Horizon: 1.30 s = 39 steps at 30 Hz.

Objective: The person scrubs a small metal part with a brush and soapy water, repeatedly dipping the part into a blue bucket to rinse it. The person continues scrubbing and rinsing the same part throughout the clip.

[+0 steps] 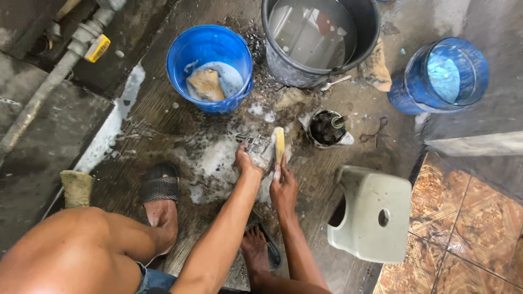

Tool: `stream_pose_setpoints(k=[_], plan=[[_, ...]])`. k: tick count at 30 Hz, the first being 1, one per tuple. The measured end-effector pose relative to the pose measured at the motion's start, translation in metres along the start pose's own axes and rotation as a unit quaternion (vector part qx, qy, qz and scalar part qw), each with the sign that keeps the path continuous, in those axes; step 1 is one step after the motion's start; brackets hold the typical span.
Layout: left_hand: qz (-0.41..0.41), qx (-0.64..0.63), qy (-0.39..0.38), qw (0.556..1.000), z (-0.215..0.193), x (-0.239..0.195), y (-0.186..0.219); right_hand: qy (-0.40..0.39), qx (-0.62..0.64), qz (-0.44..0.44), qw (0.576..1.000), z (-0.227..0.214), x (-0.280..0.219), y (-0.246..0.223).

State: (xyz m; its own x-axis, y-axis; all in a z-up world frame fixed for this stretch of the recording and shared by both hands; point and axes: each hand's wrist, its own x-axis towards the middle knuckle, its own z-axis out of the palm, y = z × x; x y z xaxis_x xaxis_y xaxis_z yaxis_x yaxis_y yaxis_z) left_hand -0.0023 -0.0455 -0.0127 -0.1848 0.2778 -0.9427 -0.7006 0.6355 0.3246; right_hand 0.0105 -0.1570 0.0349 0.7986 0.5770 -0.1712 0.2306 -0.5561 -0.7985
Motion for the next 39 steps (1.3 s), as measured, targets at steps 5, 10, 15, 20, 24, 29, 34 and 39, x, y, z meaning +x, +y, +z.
stream_pose_setpoints(k=[5,10,15,20,24,29,34,39], plan=[[0.010,0.019,0.017,1.000,-0.004,0.051,-0.014,-0.040,-0.077,-0.015,0.996,0.003,-0.063,0.049],[-0.018,0.000,-0.011,1.000,-0.001,-0.019,0.013,-0.024,-0.030,-0.033,0.999,-0.003,0.003,-0.006],[0.008,-0.042,-0.011,0.999,0.015,0.054,-0.020,-0.005,-0.018,-0.046,0.999,-0.014,-0.043,-0.015],[-0.065,0.111,0.093,0.987,0.015,0.004,0.015,-0.055,-0.120,-0.018,0.991,0.004,-0.024,0.038],[-0.062,0.000,0.057,0.996,0.024,0.006,0.012,-0.075,-0.098,0.066,0.990,-0.006,0.035,-0.014],[-0.058,0.013,0.048,0.997,0.017,0.013,0.011,-0.049,-0.108,-0.064,0.991,0.015,-0.052,0.068],[-0.085,-0.064,-0.067,0.992,0.011,0.072,-0.022,-0.025,-0.130,-0.073,0.988,0.005,-0.015,0.042],[-0.092,0.071,0.041,0.992,0.016,0.002,0.016,-0.097,0.085,0.073,0.989,-0.006,0.007,-0.005]])
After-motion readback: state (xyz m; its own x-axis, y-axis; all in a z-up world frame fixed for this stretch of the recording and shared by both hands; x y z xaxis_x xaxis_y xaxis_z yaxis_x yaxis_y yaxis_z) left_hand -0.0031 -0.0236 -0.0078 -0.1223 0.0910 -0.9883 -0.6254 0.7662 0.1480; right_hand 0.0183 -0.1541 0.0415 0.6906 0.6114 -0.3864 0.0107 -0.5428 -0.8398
